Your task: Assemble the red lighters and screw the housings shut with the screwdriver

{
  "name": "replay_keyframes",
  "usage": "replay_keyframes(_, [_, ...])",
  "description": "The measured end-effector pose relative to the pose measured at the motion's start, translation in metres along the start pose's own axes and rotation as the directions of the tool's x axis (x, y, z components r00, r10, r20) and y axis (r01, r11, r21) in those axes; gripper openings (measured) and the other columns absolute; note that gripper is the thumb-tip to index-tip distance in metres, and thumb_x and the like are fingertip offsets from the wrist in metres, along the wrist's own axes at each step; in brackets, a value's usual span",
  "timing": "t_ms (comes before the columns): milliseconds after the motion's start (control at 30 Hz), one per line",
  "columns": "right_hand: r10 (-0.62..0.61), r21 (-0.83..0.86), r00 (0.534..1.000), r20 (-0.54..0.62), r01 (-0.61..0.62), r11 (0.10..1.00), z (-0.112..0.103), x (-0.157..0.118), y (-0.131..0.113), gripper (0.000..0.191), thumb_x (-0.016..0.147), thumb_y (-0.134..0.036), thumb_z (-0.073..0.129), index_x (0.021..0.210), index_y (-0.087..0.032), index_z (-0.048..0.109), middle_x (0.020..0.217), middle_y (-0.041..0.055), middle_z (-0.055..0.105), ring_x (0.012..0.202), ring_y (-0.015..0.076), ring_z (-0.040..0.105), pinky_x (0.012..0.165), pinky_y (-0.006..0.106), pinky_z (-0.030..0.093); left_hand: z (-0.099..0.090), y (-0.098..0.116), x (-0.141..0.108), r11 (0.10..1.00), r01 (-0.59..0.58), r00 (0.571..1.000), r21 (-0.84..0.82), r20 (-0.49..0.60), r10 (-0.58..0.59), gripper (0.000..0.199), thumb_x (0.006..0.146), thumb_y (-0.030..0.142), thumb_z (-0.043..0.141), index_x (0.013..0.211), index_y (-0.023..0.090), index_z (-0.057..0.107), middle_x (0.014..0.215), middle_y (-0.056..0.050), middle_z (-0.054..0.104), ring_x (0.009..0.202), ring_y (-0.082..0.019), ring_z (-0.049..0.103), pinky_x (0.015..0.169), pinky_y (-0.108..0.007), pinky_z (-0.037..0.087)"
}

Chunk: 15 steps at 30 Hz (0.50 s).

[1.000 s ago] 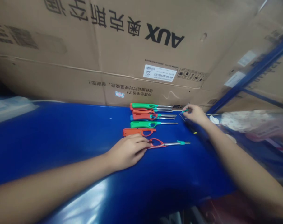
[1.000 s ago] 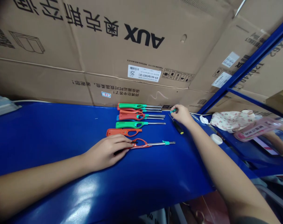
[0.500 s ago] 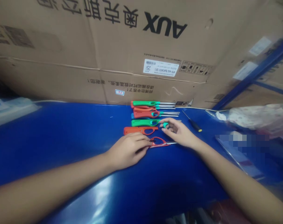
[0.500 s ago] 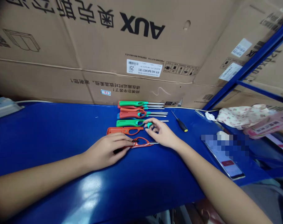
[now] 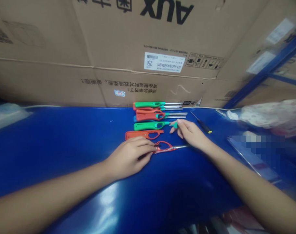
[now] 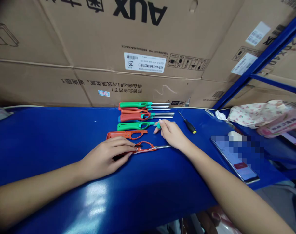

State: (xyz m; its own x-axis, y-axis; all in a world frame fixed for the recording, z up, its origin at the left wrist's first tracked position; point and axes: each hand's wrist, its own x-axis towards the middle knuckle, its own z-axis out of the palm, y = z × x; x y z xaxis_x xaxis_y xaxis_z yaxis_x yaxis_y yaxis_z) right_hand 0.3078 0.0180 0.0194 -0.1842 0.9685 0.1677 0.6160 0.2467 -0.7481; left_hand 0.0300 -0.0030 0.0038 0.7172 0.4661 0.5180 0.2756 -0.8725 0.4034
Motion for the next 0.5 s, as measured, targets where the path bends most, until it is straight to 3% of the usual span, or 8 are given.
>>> replay_keyframes(167, [0.018,-0.041,0.999,-0.047,-0.02,0.999,-0.006,0.004,0.007,0.058,0.093,-0.068,0.044,0.079,-0.018,0.069,0.056,-0.0018,0.051,0.049,0.0117,0.041,0.048,0.026,0.033,0.0,0.0,0.001,1.0,-0.002,1.0,0.007,-0.005,0.002,0.023,0.096,0.017,0.054,0.109,0.019,0.073,0.107,-0.009,0.074,0.1,-0.02,0.069,0.089,-0.034,0.058])
replay_keyframes(300, [-0.042,-0.161,0.998,-0.054,0.032,0.986,-0.01,0.003,0.009,0.038,0.09,-0.054,0.057,0.085,-0.018,0.068,0.069,0.001,0.06,0.057,0.0125,0.046,0.054,0.027,0.038,-0.001,0.0,0.001,1.0,-0.003,1.0,0.003,-0.002,0.003,0.024,0.096,0.017,0.053,0.111,0.019,0.073,0.107,-0.009,0.074,0.099,-0.02,0.069,0.088,-0.035,0.059])
replay_keyframes(400, [-0.07,-0.189,0.998,-0.003,0.069,0.98,-0.013,-0.001,0.004,0.029,0.089,-0.048,0.061,0.091,-0.019,0.066,0.073,0.0001,0.059,0.059,0.0122,0.047,0.056,0.027,0.04,-0.001,0.0,0.001,1.0,0.002,1.0,0.003,0.01,-0.002,0.025,0.096,0.017,0.054,0.113,0.019,0.072,0.109,-0.008,0.074,0.101,-0.02,0.069,0.089,-0.036,0.059])
replay_keyframes(500, [-0.16,-0.224,0.978,0.133,0.187,0.956,-0.016,-0.005,-0.001,0.023,0.087,-0.042,0.067,0.091,-0.019,0.067,0.08,0.0014,0.063,0.068,0.0139,0.053,0.063,0.028,0.043,-0.001,0.0,0.001,1.0,0.017,0.999,0.006,0.028,-0.017,0.025,0.096,0.018,0.055,0.114,0.02,0.072,0.111,-0.007,0.073,0.102,-0.02,0.068,0.09,-0.036,0.058])
